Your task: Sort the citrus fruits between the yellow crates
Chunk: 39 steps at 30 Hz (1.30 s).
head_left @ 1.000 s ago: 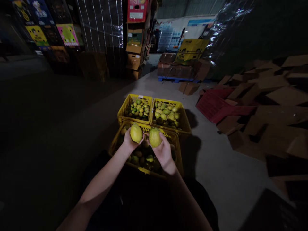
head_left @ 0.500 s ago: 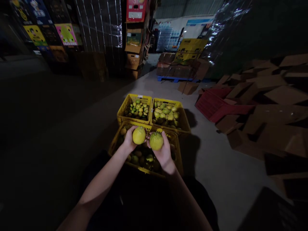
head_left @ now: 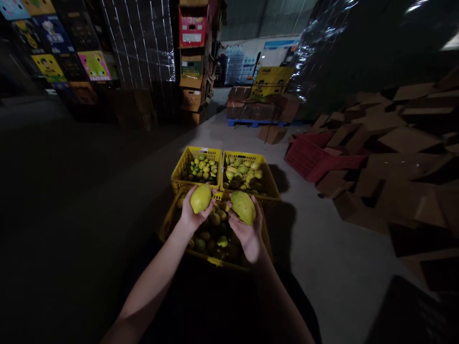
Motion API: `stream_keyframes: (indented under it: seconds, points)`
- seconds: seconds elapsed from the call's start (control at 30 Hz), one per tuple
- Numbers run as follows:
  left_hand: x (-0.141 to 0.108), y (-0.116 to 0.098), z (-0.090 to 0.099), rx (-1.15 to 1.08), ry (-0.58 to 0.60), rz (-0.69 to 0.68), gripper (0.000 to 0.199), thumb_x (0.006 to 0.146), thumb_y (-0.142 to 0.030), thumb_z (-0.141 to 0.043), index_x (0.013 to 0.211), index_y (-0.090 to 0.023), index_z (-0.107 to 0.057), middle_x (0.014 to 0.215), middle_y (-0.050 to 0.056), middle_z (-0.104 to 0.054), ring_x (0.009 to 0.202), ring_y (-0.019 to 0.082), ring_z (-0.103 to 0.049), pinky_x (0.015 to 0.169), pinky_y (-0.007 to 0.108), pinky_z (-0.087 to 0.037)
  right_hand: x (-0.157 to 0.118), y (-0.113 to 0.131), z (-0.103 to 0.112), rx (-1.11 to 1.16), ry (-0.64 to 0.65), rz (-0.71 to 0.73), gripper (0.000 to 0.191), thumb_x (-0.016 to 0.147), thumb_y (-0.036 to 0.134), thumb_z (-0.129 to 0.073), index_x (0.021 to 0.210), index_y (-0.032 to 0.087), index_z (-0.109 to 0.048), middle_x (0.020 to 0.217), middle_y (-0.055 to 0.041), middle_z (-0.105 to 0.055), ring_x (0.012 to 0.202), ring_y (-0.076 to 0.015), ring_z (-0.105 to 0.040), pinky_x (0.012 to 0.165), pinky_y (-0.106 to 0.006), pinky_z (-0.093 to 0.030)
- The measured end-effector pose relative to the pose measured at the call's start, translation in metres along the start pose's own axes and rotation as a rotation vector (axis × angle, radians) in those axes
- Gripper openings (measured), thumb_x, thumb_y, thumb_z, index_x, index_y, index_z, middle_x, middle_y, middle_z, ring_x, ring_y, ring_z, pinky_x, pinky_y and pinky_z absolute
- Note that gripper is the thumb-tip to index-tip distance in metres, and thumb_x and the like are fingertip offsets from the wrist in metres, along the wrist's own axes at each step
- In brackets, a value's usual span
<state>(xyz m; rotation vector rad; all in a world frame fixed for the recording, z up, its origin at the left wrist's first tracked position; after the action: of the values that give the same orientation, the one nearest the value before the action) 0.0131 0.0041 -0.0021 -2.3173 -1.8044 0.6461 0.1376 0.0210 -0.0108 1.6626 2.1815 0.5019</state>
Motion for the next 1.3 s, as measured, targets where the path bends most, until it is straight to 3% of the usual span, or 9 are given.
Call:
stream_keyframes:
  seconds: [0.17, 0.3, 0.47, 0.67, 0.83, 0.97, 1.17, 1.3]
  points:
    - [0.006, 0.003, -0.009, -0.167, 0.034, -0.137, 0.037, 0.087, -0.023, -0.046, 0.121, -0.020, -0.060, 0.097, 0.005, -0.073, 0.095, 0.018, -0.068, 0.082, 0.029, -0.056, 0.002, -0.004, 0.000, 0.194, -0.048, 0.006, 0.024, 0.083, 0.036, -0.053, 0.094, 0.020, -0.065, 0.092, -0.0047, -0.072, 0.093, -0.0169, -0.067, 0.079, -0.030, -0.056]
    - [0.009, 0.008, -0.015, -0.152, 0.081, -0.181, 0.034, 0.087, -0.025, -0.044, 0.114, -0.024, -0.064, 0.108, 0.004, -0.071, 0.103, 0.020, -0.064, 0.083, 0.032, -0.055, 0.002, -0.009, -0.002, 0.231, -0.060, 0.020, 0.027, 0.082, 0.038, -0.054, 0.100, 0.022, -0.065, 0.098, -0.0035, -0.072, 0.103, -0.0176, -0.064, 0.093, -0.035, -0.051]
    - [0.012, 0.011, -0.017, -0.131, 0.085, -0.184, 0.034, 0.089, -0.024, -0.038, 0.108, -0.026, -0.066, 0.106, 0.001, -0.071, 0.104, 0.018, -0.062, 0.083, 0.030, -0.053, 0.004, -0.011, -0.003, 0.261, -0.088, 0.018, 0.025, 0.082, 0.039, -0.053, 0.099, 0.026, -0.066, 0.098, -0.0004, -0.073, 0.102, -0.0183, -0.065, 0.092, -0.038, -0.052]
    - [0.011, 0.008, -0.009, 0.023, -0.053, -0.231, 0.032, 0.087, -0.023, -0.041, 0.104, -0.025, -0.067, 0.103, 0.002, -0.071, 0.110, 0.021, -0.059, 0.082, 0.033, -0.053, 0.007, -0.012, -0.003, 0.228, -0.081, 0.000, 0.020, 0.081, 0.038, -0.054, 0.095, 0.029, -0.067, 0.096, 0.0012, -0.073, 0.101, -0.0165, -0.065, 0.085, -0.032, -0.055]
    - [0.010, 0.007, -0.008, -0.039, -0.018, -0.224, 0.033, 0.086, -0.020, -0.038, 0.099, -0.025, -0.068, 0.101, 0.001, -0.071, 0.108, 0.020, -0.059, 0.082, 0.031, -0.053, 0.007, -0.013, 0.000, 0.222, -0.128, 0.003, 0.022, 0.083, 0.034, -0.051, 0.096, 0.026, -0.067, 0.098, 0.0001, -0.073, 0.096, -0.0161, -0.067, 0.082, -0.033, -0.056]
    - [0.015, 0.008, -0.003, -0.134, 0.001, -0.191, 0.033, 0.086, -0.018, -0.036, 0.097, -0.023, -0.067, 0.096, 0.003, -0.071, 0.103, 0.018, -0.062, 0.082, 0.029, -0.052, 0.008, -0.015, -0.001, 0.285, -0.126, -0.004, 0.027, 0.087, 0.034, -0.046, 0.101, 0.022, -0.066, 0.098, -0.0028, -0.073, 0.101, -0.0171, -0.065, 0.090, -0.035, -0.053]
    - [0.024, 0.017, 0.018, -0.179, -0.190, -0.107, 0.028, 0.088, -0.024, -0.037, 0.090, -0.021, -0.064, 0.083, 0.007, -0.070, 0.089, 0.021, -0.064, 0.077, 0.033, -0.054, 0.013, -0.020, 0.006, 0.280, -0.158, -0.030, 0.032, 0.091, 0.033, -0.040, 0.105, 0.019, -0.065, 0.098, -0.0055, -0.074, 0.100, -0.0173, -0.066, 0.096, -0.039, -0.049]
    - [0.026, 0.018, 0.020, -0.193, -0.208, -0.103, 0.029, 0.091, -0.030, -0.034, 0.088, -0.021, -0.062, 0.083, 0.007, -0.070, 0.087, 0.021, -0.064, 0.078, 0.034, -0.053, 0.016, -0.019, 0.014, 0.221, -0.167, 0.000, 0.028, 0.090, 0.035, -0.043, 0.099, 0.021, -0.066, 0.091, -0.0023, -0.075, 0.091, -0.0167, -0.068, 0.092, -0.037, -0.050]
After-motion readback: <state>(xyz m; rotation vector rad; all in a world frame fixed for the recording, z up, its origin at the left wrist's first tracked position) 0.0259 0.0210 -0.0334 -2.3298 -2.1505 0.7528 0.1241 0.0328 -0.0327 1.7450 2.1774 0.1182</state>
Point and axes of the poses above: each hand's wrist, its own x-axis towards the middle knuckle, its own z-axis out of the back of the hand, y = z × x, the point moved 8 cm from there along x, towards the middle knuckle
